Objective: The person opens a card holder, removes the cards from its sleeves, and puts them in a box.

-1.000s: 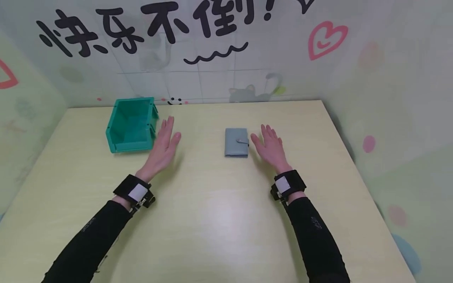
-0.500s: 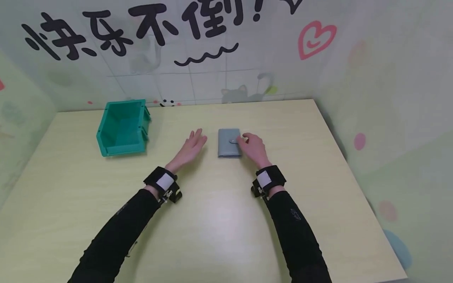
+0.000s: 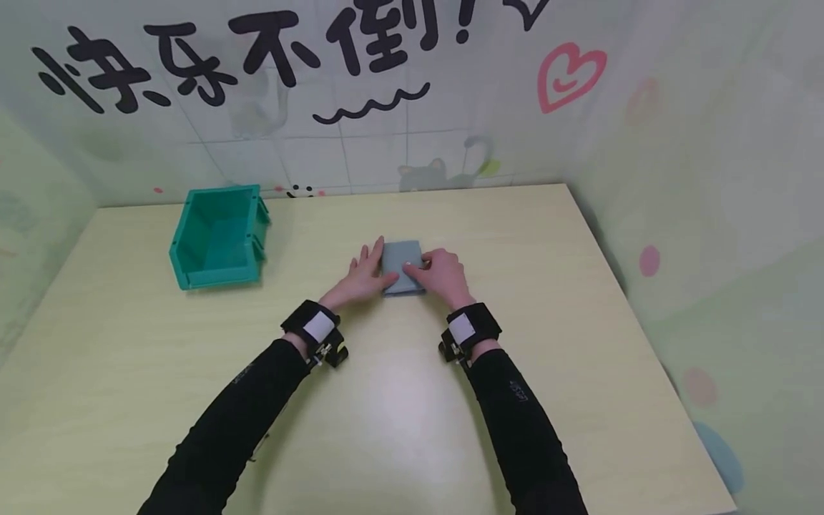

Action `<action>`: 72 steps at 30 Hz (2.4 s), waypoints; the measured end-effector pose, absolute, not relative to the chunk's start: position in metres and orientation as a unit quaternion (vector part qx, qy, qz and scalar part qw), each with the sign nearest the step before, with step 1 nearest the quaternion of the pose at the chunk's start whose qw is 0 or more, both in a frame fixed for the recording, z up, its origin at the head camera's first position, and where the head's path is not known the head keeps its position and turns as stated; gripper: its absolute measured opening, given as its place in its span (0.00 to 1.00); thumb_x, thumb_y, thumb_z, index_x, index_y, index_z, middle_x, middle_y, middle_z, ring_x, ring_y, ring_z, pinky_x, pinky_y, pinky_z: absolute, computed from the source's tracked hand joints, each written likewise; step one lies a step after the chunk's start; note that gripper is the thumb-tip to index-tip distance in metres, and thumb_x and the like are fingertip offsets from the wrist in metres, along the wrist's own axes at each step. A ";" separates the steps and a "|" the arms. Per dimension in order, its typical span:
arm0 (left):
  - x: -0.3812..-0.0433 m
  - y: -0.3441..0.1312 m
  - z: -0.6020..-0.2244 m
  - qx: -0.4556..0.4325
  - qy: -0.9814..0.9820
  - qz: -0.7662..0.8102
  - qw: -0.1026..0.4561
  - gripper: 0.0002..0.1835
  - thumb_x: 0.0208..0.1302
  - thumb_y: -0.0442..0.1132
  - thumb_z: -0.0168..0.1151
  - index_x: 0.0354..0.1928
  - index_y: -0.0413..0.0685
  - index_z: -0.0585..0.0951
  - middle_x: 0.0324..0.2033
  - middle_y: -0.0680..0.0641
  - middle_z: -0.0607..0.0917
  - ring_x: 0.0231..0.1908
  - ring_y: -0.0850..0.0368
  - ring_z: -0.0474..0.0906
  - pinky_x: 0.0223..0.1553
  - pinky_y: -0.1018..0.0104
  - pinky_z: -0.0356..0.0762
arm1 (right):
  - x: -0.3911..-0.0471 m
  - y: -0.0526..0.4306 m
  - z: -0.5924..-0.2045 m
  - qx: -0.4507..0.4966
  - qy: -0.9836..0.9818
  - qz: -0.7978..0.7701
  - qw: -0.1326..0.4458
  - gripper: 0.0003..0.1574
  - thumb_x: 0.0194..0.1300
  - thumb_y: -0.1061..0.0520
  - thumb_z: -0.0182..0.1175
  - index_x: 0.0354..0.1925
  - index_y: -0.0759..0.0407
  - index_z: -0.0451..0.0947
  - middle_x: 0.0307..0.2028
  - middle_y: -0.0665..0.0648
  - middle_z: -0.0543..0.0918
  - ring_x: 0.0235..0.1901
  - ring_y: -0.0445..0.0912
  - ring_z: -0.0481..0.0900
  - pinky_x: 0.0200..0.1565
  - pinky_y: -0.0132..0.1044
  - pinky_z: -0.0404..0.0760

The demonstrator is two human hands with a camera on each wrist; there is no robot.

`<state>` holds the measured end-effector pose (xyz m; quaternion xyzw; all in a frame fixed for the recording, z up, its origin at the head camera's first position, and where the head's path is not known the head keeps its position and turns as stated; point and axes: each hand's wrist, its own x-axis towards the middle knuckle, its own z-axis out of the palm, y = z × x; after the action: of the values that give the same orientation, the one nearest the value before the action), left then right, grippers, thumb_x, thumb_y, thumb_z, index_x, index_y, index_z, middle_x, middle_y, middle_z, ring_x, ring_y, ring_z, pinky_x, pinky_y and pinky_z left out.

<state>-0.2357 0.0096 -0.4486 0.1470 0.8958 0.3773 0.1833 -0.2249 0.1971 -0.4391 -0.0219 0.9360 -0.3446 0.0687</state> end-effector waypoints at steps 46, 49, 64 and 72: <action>-0.179 -0.071 -0.442 0.106 0.880 0.449 0.116 0.32 0.73 0.42 0.58 0.74 0.41 0.63 0.71 0.35 0.70 0.72 0.39 0.66 0.71 0.43 0.64 | -0.173 0.160 -0.444 -0.141 0.922 -0.355 0.070 0.23 0.59 0.44 0.73 0.36 0.57 0.73 0.20 0.50 0.70 0.21 0.43 0.67 0.26 0.31 0.62; -0.182 -0.085 -0.440 0.048 0.869 0.492 -0.028 0.27 0.70 0.35 0.58 0.69 0.39 0.69 0.63 0.34 0.75 0.62 0.37 0.71 0.65 0.46 0.70 | -0.174 0.159 -0.444 -0.151 0.921 -0.354 0.069 0.21 0.60 0.46 0.72 0.39 0.57 0.74 0.19 0.49 0.69 0.21 0.42 0.66 0.26 0.31 0.62; -0.211 -0.130 -0.439 -0.089 0.873 0.443 -0.184 0.24 0.66 0.31 0.61 0.63 0.34 0.74 0.50 0.33 0.79 0.49 0.38 0.74 0.51 0.50 0.68 | -0.168 0.160 -0.448 -0.154 0.912 -0.371 0.084 0.16 0.62 0.49 0.71 0.40 0.55 0.77 0.20 0.48 0.64 0.20 0.42 0.63 0.27 0.31 0.60; -0.214 -0.088 -0.435 -0.010 0.898 0.412 -0.154 0.21 0.63 0.33 0.66 0.57 0.32 0.79 0.43 0.35 0.83 0.38 0.41 0.80 0.45 0.52 0.75 | -0.164 0.162 -0.447 -0.158 0.908 -0.381 0.079 0.15 0.62 0.50 0.71 0.39 0.56 0.77 0.19 0.48 0.63 0.20 0.42 0.62 0.27 0.31 0.59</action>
<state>-0.2142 -0.0880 -0.4354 -0.0101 0.8979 0.4123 -0.1539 -0.1643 0.1615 -0.4466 -0.1577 0.9076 -0.3809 0.0794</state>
